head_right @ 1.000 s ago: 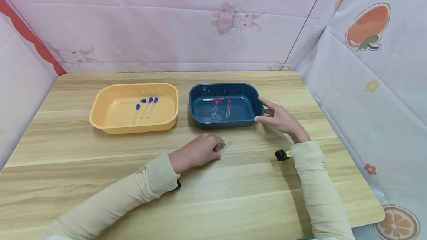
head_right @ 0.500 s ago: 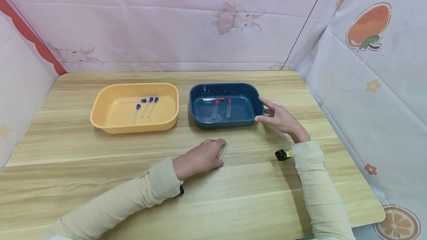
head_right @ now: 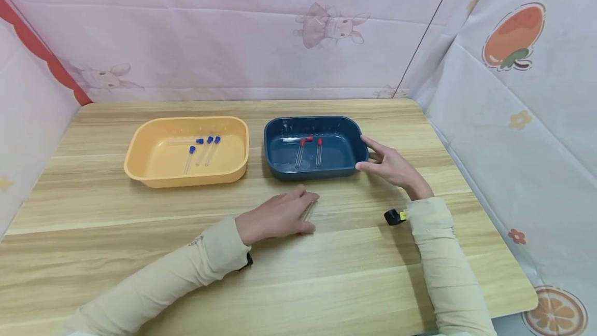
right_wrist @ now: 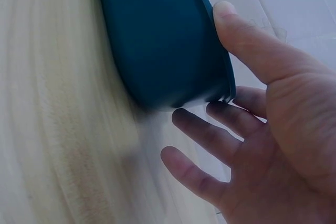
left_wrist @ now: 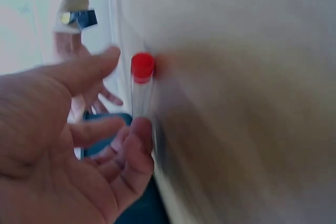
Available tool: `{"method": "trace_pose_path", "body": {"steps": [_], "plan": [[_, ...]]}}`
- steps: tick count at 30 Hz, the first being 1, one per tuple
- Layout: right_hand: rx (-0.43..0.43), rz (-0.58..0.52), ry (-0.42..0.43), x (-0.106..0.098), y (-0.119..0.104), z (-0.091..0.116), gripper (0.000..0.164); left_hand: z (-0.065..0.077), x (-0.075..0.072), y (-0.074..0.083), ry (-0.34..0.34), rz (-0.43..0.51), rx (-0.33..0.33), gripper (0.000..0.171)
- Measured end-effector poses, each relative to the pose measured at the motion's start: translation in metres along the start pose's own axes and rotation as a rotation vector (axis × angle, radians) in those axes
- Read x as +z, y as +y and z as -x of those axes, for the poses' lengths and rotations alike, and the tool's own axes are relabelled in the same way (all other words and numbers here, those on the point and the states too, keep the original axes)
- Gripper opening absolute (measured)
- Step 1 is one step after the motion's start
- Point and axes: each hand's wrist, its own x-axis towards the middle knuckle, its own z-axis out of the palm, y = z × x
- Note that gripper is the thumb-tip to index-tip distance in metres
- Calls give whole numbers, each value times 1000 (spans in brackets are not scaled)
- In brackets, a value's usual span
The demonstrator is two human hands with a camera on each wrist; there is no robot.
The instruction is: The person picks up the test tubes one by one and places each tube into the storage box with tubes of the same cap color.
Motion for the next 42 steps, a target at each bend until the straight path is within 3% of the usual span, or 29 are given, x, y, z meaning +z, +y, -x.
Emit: {"method": "trace_pose_path", "body": {"steps": [6,15,24,42], "plan": [[10,-2,-1,0,0,0,80,-1,-10,-13,-56,-14,102,74],[5,-5,-1,0,1,0,80,-3,-15,-20,-111,-58,122,92],[3,5,10,0,0,0,80,-4,-14,-22,-104,-116,179,97],[0,2,0,1,0,1,80,-4,-10,-22,-84,-138,172,92]]}}
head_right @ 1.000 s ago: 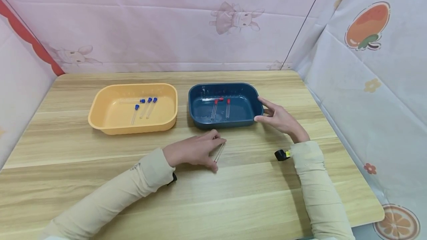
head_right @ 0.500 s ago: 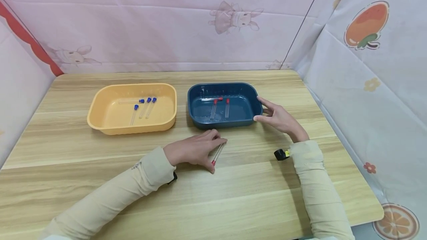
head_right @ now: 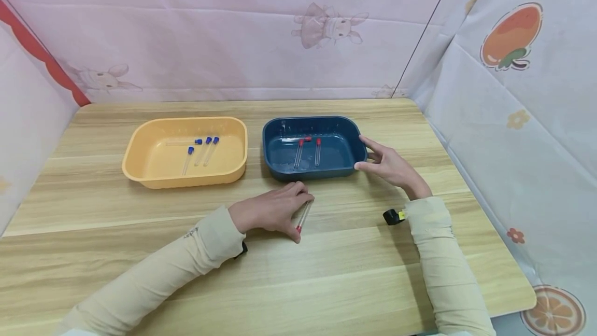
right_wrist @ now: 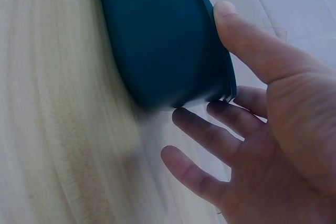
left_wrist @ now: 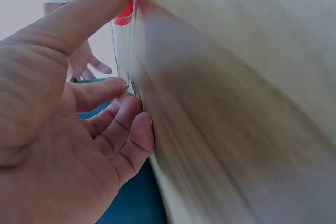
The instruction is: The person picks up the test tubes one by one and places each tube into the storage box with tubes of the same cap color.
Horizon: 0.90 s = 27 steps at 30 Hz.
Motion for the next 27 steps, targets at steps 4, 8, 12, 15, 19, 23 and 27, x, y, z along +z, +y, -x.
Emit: {"method": "trace_pose_path", "body": {"steps": [4,8,12,15,19,23,27], "plan": [[-3,5,-1,1,-1,0,80,1,1,0,6,17,0,91],[-2,5,0,0,-1,-1,80,2,2,0,23,58,-1,90],[-3,5,0,0,-1,-1,80,4,1,0,36,106,-9,91],[-4,7,0,-1,-1,0,80,4,-1,1,37,140,-12,92],[-3,12,1,-1,0,0,79,5,-5,2,54,172,13,93],[-3,15,5,-1,-1,0,79,6,-14,6,84,200,41,94],[-5,14,8,-1,-1,0,79,9,-34,10,123,226,42,94]]}}
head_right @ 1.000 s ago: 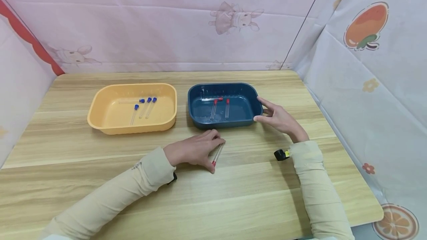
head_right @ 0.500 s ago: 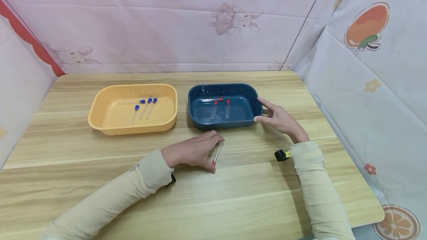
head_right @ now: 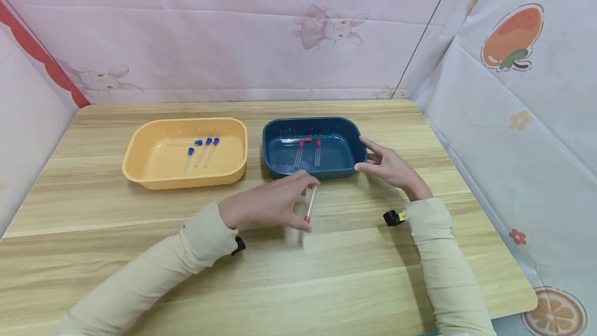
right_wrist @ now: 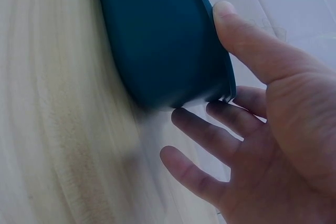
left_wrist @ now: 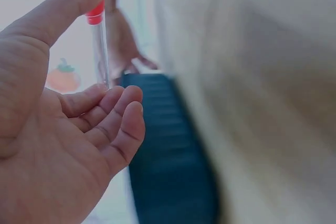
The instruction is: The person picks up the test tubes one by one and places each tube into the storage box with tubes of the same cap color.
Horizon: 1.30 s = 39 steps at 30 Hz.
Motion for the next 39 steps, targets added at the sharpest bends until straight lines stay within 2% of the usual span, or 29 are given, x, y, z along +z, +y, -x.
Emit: {"method": "trace_pose_path", "body": {"steps": [4,10,17,28,36,39], "plan": [[3,-3,3,1,1,0,79,0,-25,8,41,7,7,94],[1,-7,-1,1,1,-1,79,-1,-61,11,128,41,22,91],[-3,5,0,0,2,0,79,-5,-90,6,178,74,-17,95],[2,-6,-2,1,1,-1,80,-18,-102,-17,196,130,-83,97],[-4,-6,3,1,-1,-3,80,-30,-105,-39,179,119,-165,96],[-1,-12,5,1,-1,-3,80,-35,-103,-46,171,118,-174,96]]}}
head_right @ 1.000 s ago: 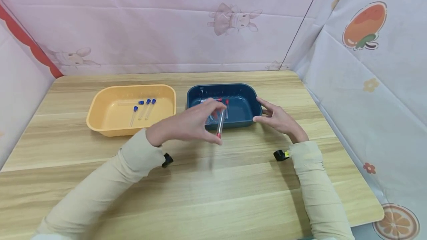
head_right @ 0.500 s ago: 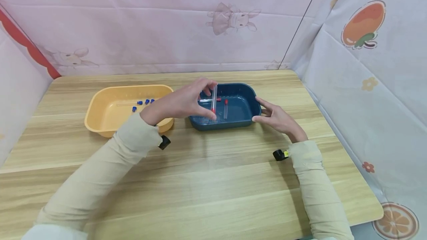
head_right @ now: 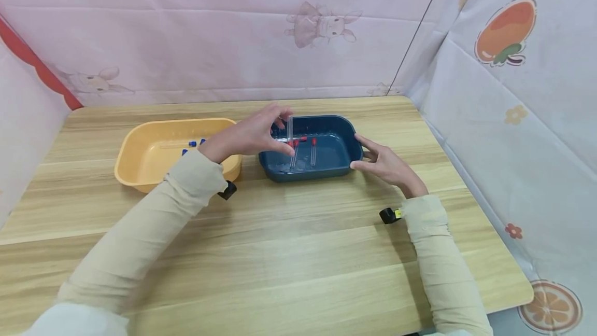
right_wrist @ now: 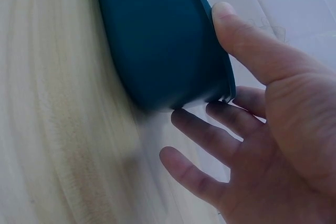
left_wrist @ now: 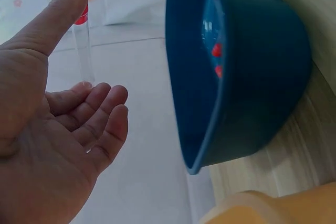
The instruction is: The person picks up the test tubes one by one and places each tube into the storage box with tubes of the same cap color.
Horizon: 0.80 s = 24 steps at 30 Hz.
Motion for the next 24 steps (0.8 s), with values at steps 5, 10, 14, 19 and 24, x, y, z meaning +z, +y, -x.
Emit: {"method": "trace_pose_path", "body": {"steps": [5,10,14,19,24], "plan": [[2,-17,-3,0,0,2,79,-10,7,-5,-23,-40,20,97],[10,-14,1,0,3,3,79,-21,15,-2,-41,-105,45,99],[13,-16,5,0,4,3,79,-30,22,3,-54,-150,40,101],[14,-23,15,0,5,3,79,-43,36,5,-87,-161,14,99],[20,-35,24,1,5,2,78,-53,48,9,-95,-185,4,95]]}}
